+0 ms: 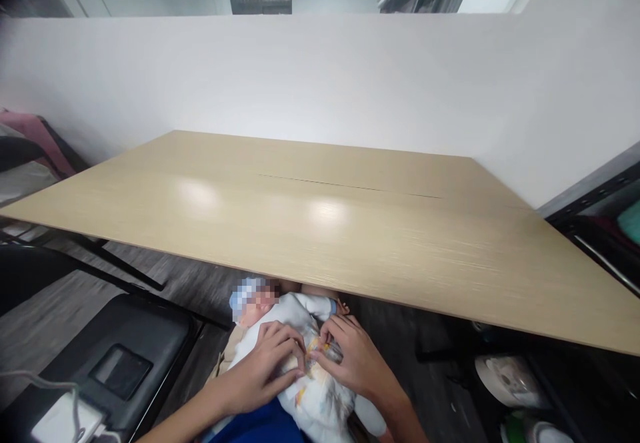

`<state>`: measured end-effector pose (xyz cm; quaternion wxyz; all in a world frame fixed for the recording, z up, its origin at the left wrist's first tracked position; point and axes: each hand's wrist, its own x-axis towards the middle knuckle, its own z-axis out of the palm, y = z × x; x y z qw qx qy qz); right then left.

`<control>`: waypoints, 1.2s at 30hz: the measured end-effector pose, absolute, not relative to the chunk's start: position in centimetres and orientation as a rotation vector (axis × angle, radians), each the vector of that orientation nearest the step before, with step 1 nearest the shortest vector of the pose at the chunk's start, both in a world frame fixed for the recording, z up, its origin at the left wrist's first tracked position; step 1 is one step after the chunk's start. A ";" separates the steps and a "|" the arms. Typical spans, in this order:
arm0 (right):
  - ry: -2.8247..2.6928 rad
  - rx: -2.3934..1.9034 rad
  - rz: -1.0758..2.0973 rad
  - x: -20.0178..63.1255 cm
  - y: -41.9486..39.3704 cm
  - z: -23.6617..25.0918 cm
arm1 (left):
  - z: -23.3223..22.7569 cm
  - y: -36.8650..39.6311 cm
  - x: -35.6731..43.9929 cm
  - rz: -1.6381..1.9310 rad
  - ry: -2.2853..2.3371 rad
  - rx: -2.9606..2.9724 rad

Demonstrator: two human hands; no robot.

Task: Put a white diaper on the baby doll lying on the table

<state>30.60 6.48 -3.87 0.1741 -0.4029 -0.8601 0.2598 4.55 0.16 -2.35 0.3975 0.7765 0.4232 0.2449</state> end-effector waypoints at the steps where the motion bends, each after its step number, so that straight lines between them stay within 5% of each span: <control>1: -2.439 -1.168 0.785 30.4 6.2 -3.7 | -2.0 0.0 4.4 0.611 1.049 1.971; 11: -2.356 -1.227 1.032 30.2 7.0 -3.7 | -1.0 -2.9 -0.5 0.278 0.832 1.832; 36: -2.327 -1.297 1.011 30.8 6.5 -4.9 | -1.9 -3.8 -0.3 0.261 0.875 1.746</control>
